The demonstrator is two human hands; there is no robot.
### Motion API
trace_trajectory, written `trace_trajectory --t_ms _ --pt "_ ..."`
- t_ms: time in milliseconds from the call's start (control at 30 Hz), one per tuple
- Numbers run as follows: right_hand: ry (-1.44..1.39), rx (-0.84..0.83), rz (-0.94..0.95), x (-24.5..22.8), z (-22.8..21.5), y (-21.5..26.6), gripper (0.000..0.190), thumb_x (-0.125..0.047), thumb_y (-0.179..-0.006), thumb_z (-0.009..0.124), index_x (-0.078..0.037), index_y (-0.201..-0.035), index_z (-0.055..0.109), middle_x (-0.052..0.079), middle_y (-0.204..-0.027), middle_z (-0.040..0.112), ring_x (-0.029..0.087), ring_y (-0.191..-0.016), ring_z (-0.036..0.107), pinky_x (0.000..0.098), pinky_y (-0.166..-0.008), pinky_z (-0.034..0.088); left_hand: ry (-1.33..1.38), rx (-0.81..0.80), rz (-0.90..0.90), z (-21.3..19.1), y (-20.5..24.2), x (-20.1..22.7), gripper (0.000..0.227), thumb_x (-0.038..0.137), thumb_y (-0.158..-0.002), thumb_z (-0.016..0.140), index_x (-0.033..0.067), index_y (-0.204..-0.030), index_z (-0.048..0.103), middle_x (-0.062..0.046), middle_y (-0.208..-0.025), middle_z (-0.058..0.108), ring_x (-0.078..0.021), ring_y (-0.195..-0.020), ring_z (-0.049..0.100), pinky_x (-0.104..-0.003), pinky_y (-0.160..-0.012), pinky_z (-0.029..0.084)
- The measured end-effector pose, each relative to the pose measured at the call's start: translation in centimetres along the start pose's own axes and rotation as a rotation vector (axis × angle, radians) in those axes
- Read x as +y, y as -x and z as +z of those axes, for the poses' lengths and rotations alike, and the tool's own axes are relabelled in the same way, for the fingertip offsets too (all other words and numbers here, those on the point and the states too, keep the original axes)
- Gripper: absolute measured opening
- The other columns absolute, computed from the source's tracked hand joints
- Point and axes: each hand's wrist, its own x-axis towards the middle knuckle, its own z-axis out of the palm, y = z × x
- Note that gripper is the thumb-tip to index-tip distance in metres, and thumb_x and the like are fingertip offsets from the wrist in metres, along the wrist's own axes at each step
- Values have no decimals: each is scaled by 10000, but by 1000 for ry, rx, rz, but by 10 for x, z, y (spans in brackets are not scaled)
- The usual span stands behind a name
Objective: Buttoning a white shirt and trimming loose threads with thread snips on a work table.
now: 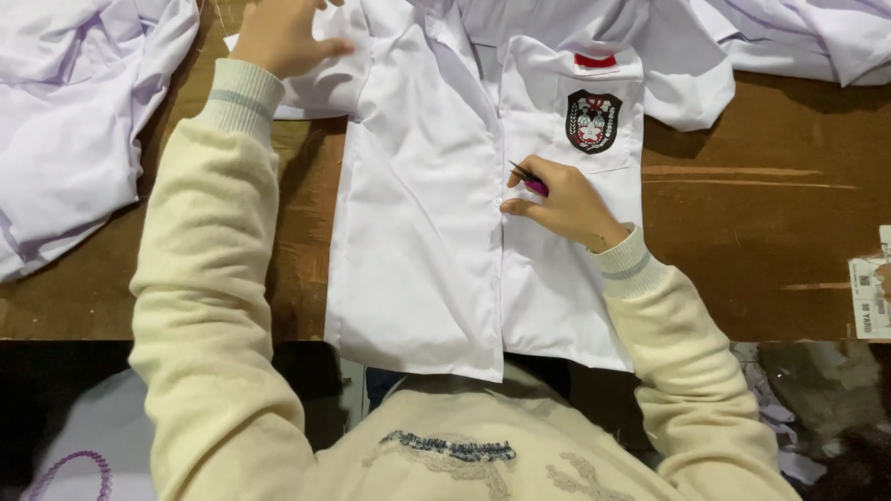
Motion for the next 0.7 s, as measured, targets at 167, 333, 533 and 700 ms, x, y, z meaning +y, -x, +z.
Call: trace_trajectory --t_ms 167,333,533,700 --pt "309 -60 -88 7 11 -3 424 -488 -835 818 -165 -1027 621 -27 -917 716 204 -825 638 367 -688 465 -77 -250 -196 5 15 16 792 425 -822 880 80 -1433 513 -223 -1398 508 -434 -1246 485 -665 -897 439" --pt "337 -107 -39 6 11 -1 377 -448 -867 787 -204 -1063 578 -39 -905 743 210 -793 669 370 -694 473 -158 -36 -133 42 14 -24 294 355 -915 868 166 -974 651 -32 -838 704 -323 -770 651 -482 -639 430" --pt "341 -124 -13 4 9 -1 362 -445 -873 784 -221 -1061 573 -56 -854 728 203 -732 663 364 -679 467 -366 185 -196 91 -2 -77 364 345 -1112 645 125 -823 666 -64 -771 675 -300 -601 665 -429 -467 505" --pt "347 -130 -6 6 9 -2 371 -475 -875 777 -227 -1059 571 -68 -831 710 202 -713 644 366 -651 446 -222 276 4 5 28 20 241 159 -1049 722 9 -1221 642 -201 -1071 684 -380 -872 635 -467 -695 528"
